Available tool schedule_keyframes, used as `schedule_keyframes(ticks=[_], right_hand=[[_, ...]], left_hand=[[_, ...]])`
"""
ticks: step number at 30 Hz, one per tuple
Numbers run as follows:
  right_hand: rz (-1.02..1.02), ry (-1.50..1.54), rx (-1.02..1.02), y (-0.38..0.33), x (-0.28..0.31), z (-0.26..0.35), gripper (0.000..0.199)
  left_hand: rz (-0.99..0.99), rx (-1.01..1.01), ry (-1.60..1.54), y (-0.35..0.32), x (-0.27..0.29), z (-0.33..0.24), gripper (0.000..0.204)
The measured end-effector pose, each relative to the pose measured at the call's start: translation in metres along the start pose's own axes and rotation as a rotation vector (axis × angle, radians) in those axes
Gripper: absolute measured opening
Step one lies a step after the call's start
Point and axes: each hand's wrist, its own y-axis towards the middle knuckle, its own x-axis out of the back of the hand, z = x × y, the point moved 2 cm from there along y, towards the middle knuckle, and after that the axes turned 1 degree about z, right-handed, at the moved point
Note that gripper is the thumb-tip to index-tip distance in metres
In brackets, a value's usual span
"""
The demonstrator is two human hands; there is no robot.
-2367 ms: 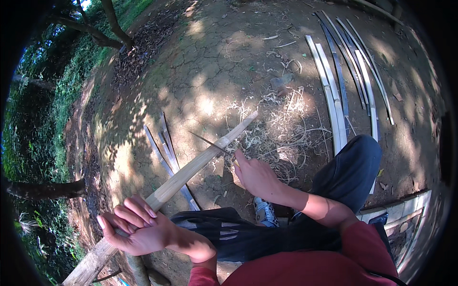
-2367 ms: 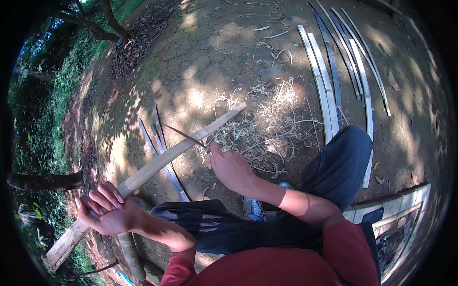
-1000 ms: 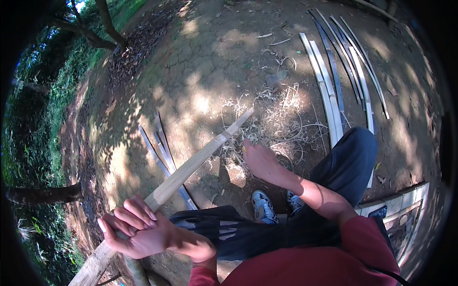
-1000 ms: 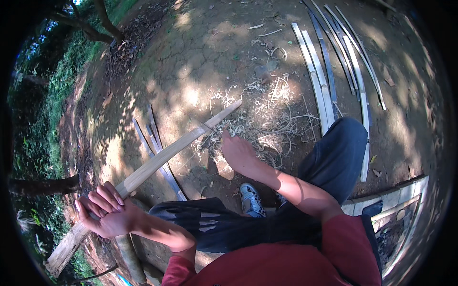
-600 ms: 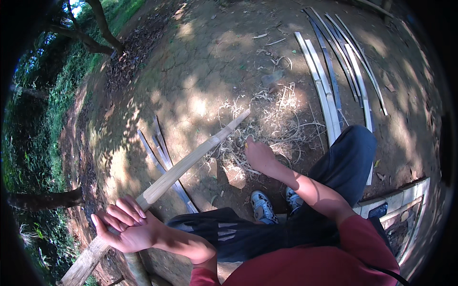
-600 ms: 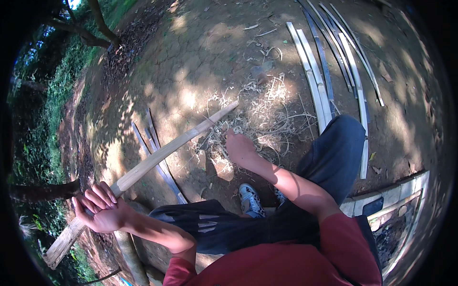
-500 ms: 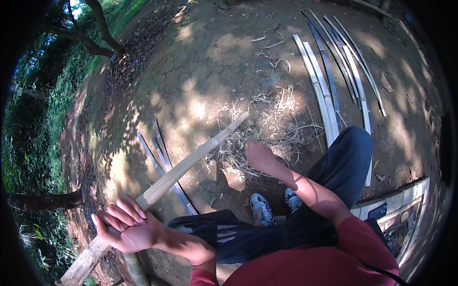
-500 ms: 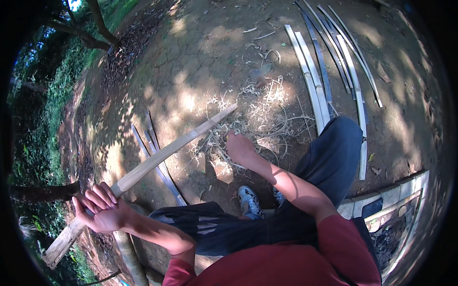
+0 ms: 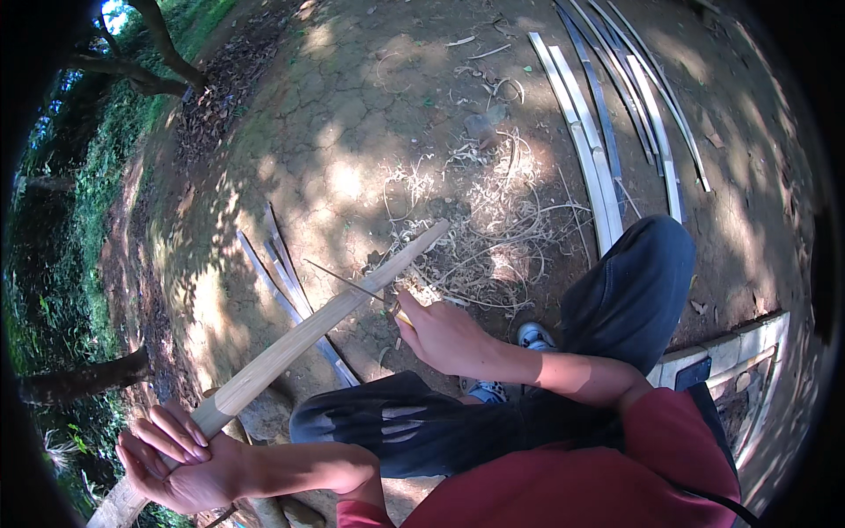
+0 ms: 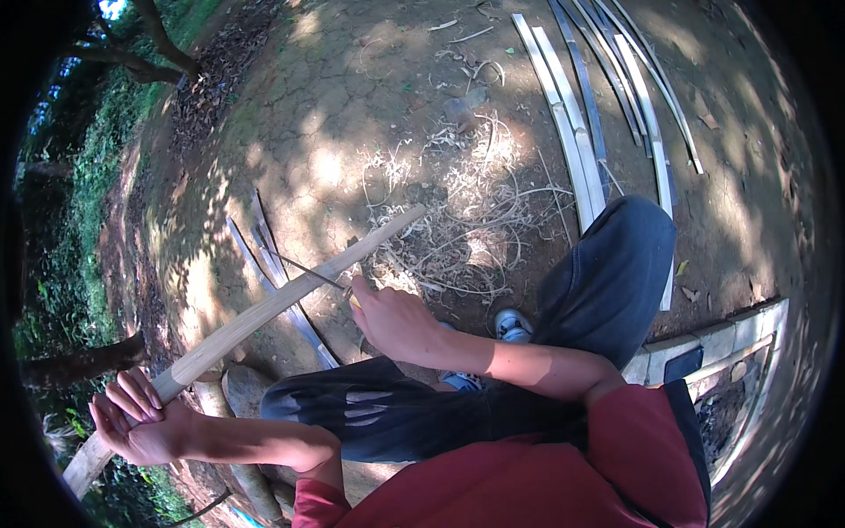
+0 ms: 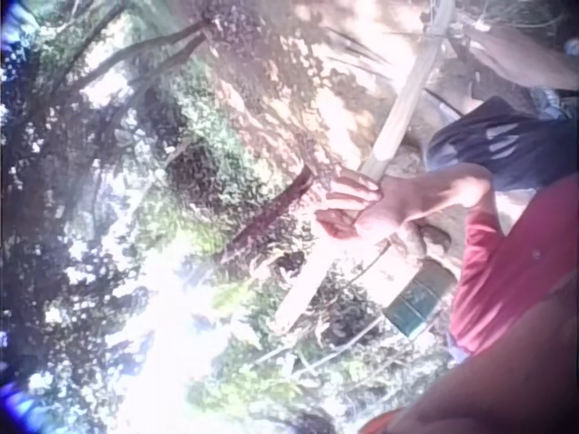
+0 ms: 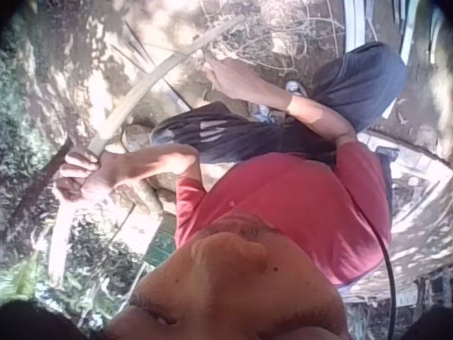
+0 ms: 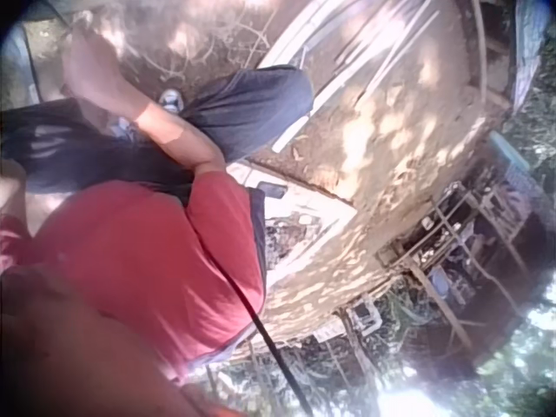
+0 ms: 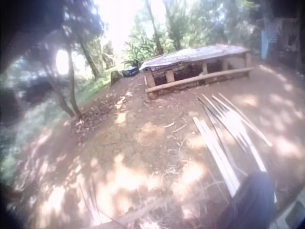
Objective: The person shaves a strip of bamboo using a knife, removing thin layers of wood from the surface.
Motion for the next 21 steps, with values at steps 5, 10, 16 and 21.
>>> schedule_keyframes(ticks=[5,10,16,21], right_hand=[[-0.022,-0.138,-0.174,0.03,-0.016,-0.079,0.035],[0.006,-0.144,-0.169,0.03,-0.009,-0.061,0.036],[-0.037,-0.191,-0.131,0.036,-0.018,-0.065,0.031],[-0.008,-0.228,-0.188,0.034,-0.017,-0.041,0.026]], left_hand=[[-0.04,-0.083,0.081,0.002,0.001,0.003,0.039],[-0.125,-0.076,0.182,0.006,0.016,0.002,0.041],[-0.225,-0.052,0.214,0.014,0.021,0.011,0.041],[-0.232,-0.087,0.204,0.016,0.022,0.01,0.04]])
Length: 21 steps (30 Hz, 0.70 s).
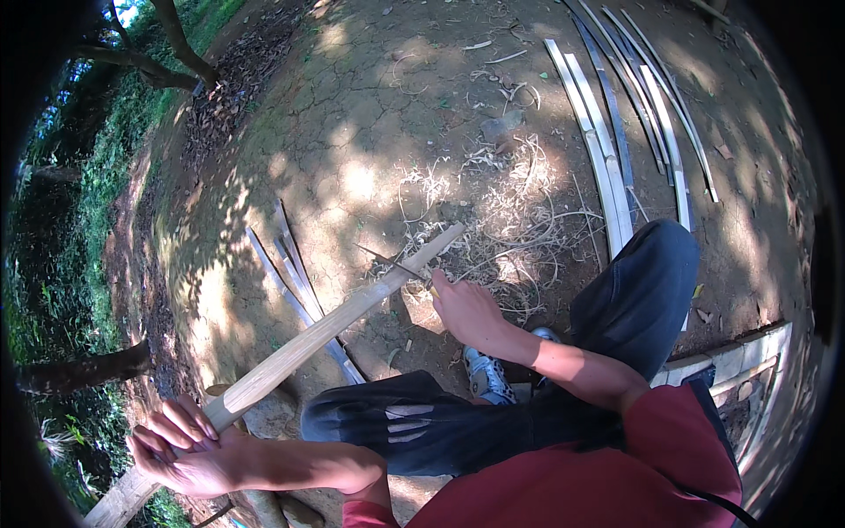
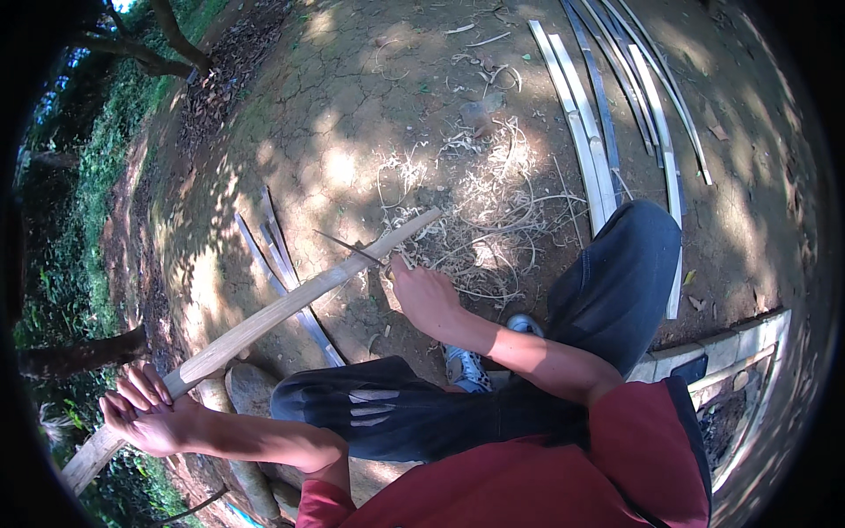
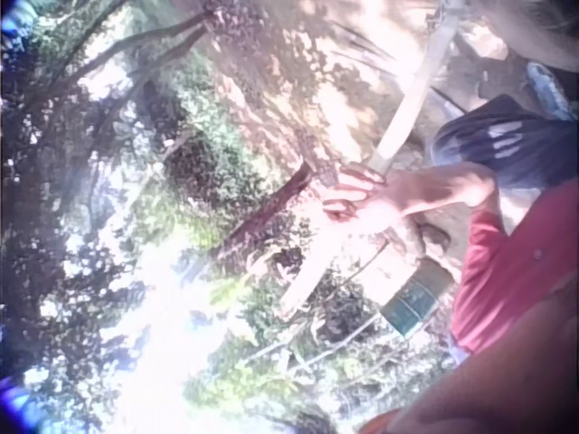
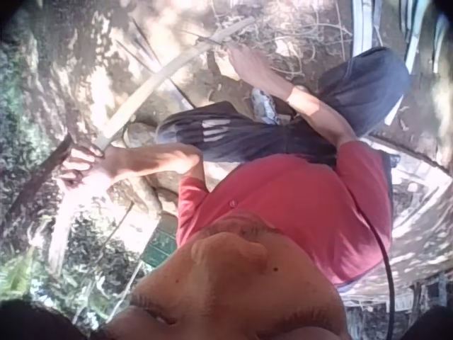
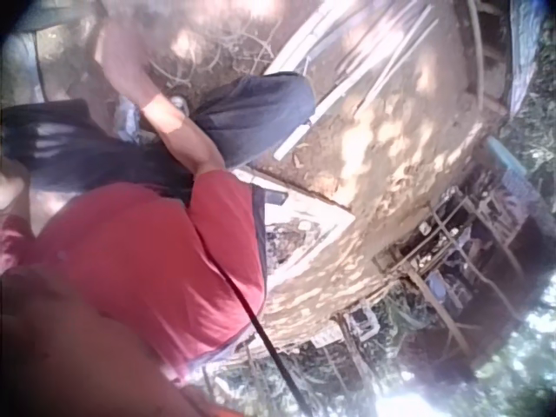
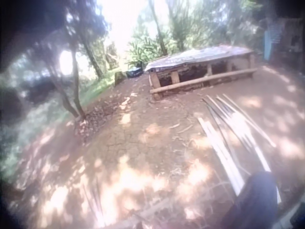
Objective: The person shaves a strip of bamboo using a knife, removing thin layers of wood from the surface.
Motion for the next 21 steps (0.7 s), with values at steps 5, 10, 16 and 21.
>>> schedule_keyframes(ticks=[5,10,16,21], right_hand=[[-0.057,-0.066,-0.062,0.005,-0.021,-0.036,0.025],[-0.039,-0.026,-0.056,0.008,-0.016,-0.041,0.024],[-0.024,-0.015,-0.116,0.013,-0.026,-0.056,0.025],[-0.03,0.017,-0.058,0.012,-0.018,-0.044,0.026]], left_hand=[[0.015,0.036,-0.015,-0.01,-0.004,-0.004,0.041],[0.12,0.049,-0.159,0.0,0.008,-0.001,0.04],[0.046,0.048,-0.067,0.002,0.008,0.005,0.041],[0.125,0.07,-0.155,0.01,0.019,0.006,0.04]])
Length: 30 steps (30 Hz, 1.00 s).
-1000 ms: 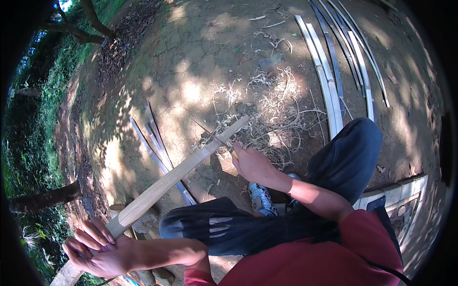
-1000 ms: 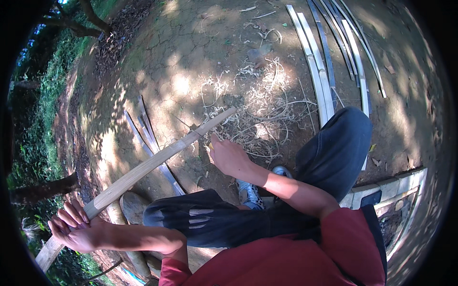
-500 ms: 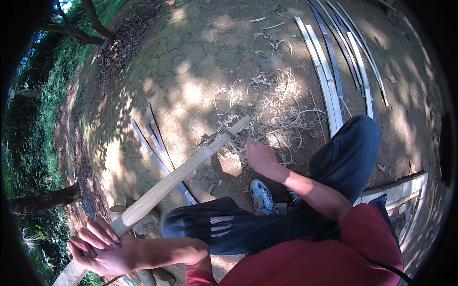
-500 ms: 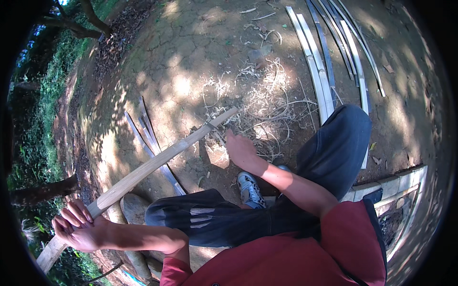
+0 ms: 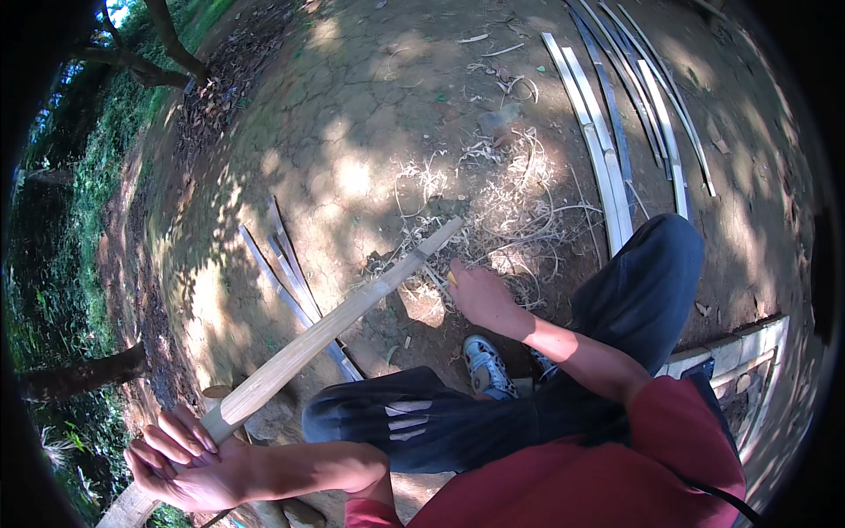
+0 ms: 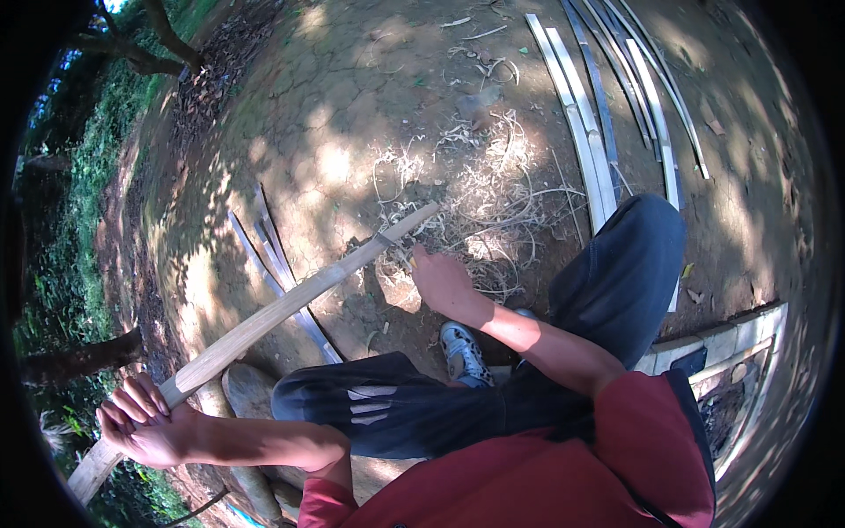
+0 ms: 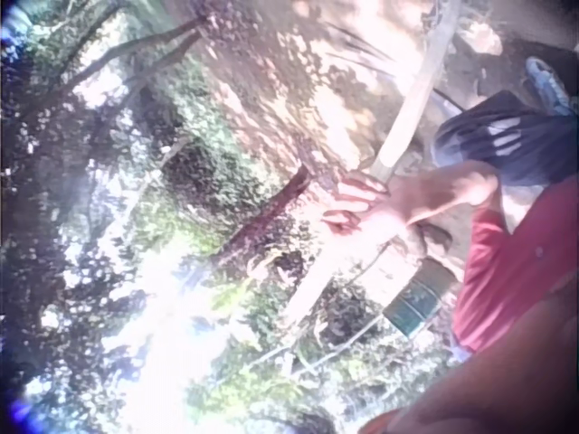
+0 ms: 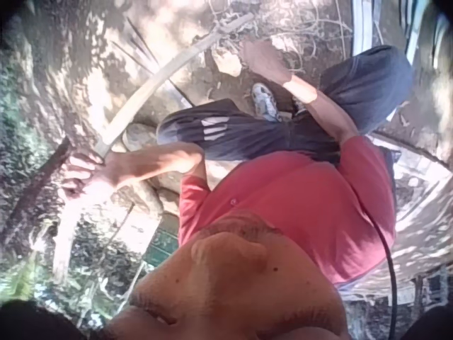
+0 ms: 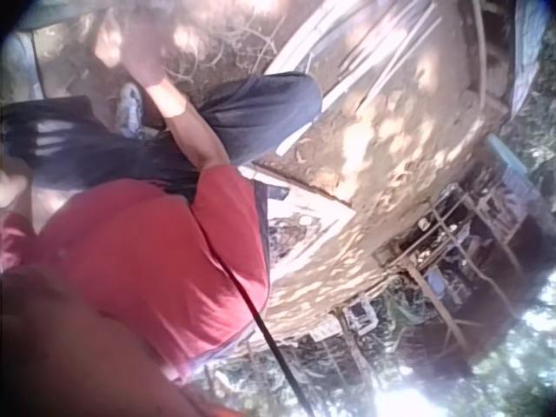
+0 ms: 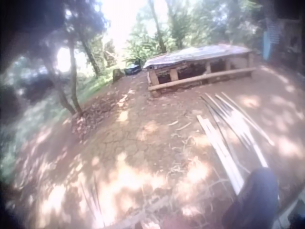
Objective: The person shaves a strip of bamboo using a knife, removing thin layers of wood from the surface.
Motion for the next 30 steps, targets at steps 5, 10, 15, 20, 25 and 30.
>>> schedule_keyframes(ticks=[5,10,15,20,25,30], right_hand=[[0.018,0.005,-0.018,0.002,-0.004,-0.002,0.026],[-0.022,0.003,0.025,0.002,-0.002,0.007,0.024],[-0.009,-0.083,-0.11,0.009,-0.013,-0.018,0.019],[-0.063,-0.064,-0.105,0.023,-0.027,-0.038,0.017],[-0.052,-0.038,-0.094,0.021,-0.024,-0.018,0.028],[-0.052,-0.043,-0.038,0.028,-0.035,-0.026,0.027]], left_hand=[[0.043,0.024,0.006,-0.002,0.0,0.002,0.04],[-0.031,0.005,0.035,0.005,0.003,0.004,0.04],[0.022,0.015,0.013,-0.006,-0.003,0.002,0.04],[0.031,0.031,-0.018,-0.002,-0.005,0.001,0.04],[0.118,0.035,-0.091,0.008,0.015,0.008,0.038],[-0.185,0.002,0.11,0.01,0.018,0.017,0.038]])
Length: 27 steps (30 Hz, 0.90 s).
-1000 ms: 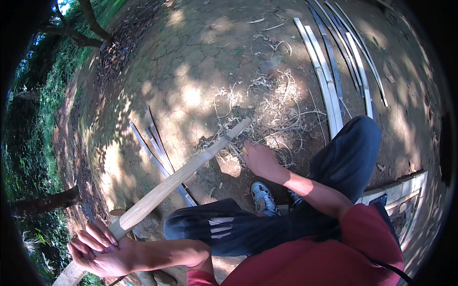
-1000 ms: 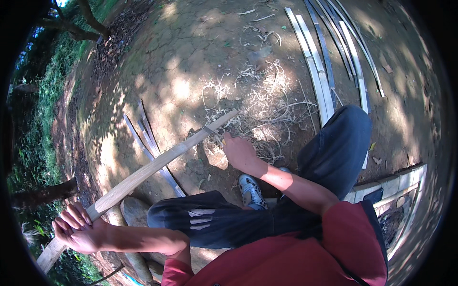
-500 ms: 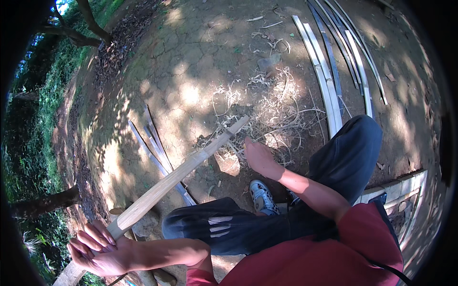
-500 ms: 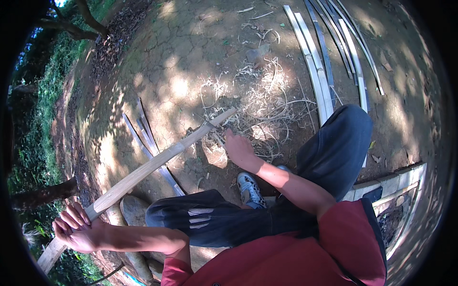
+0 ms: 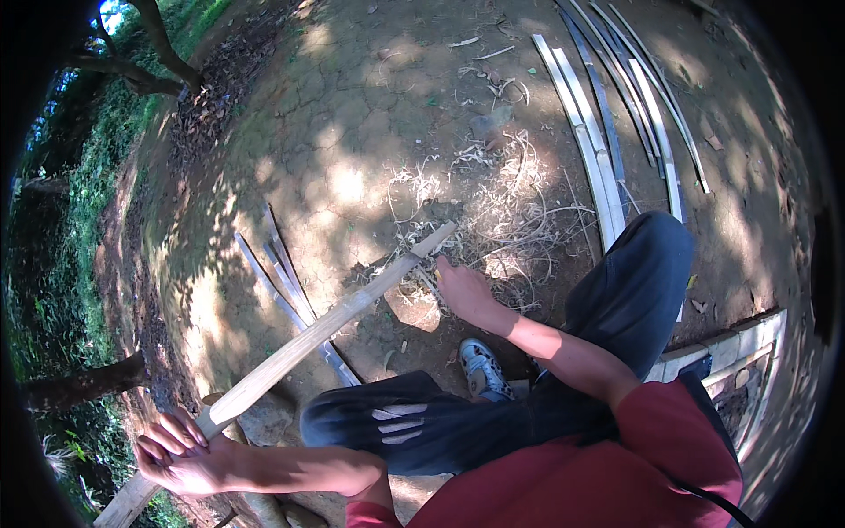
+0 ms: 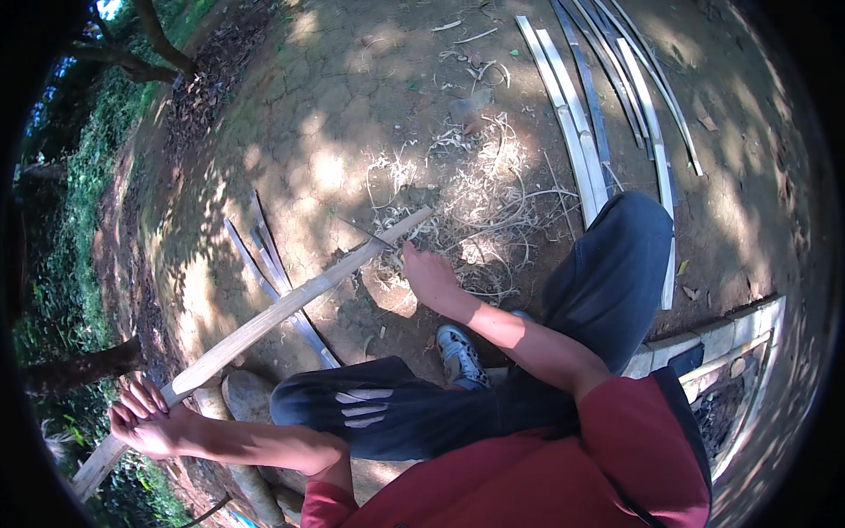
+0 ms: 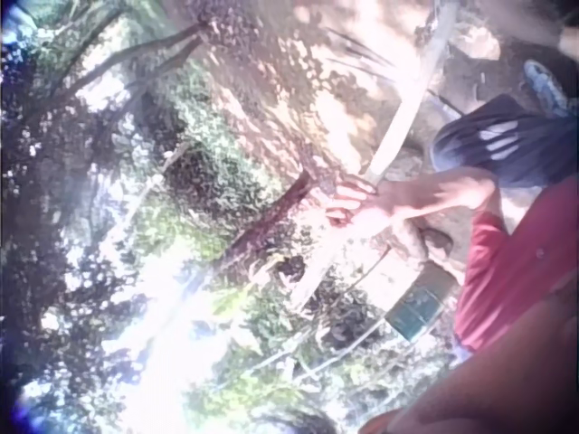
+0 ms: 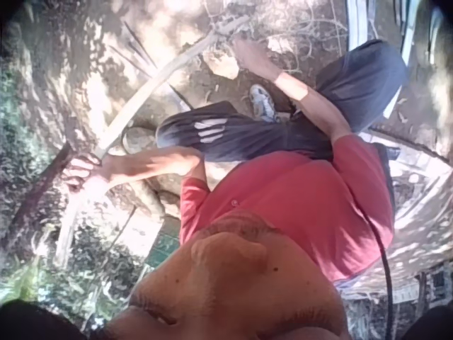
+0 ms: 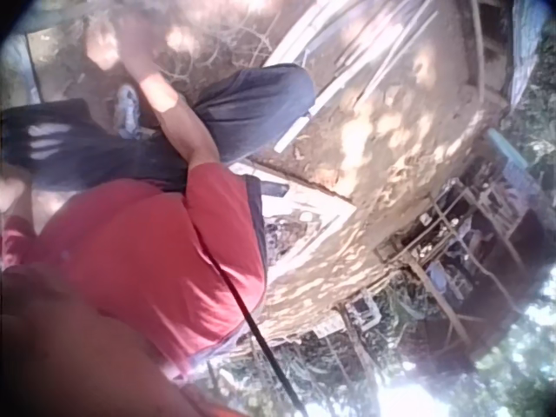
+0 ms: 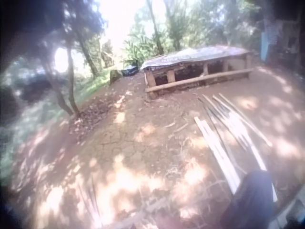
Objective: The person shaves a strip of bamboo using a knife, removing thin layers of wood from the surface.
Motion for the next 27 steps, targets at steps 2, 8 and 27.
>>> schedule_keyframes(ticks=[2,8,27], right_hand=[[0.016,0.005,0.01,-0.006,0.006,0.013,0.026],[0.004,-0.05,-0.071,-0.005,-0.003,-0.005,0.025],[0.599,1.718,-0.534,0.031,-0.035,-0.011,0.038]], left_hand=[[0.022,0.016,0.001,0.0,0.008,-0.002,0.039],[0.109,0.014,-0.041,-0.001,0.013,-0.006,0.037],[-0.019,0.041,-0.185,0.009,0.047,0.01,0.039]])
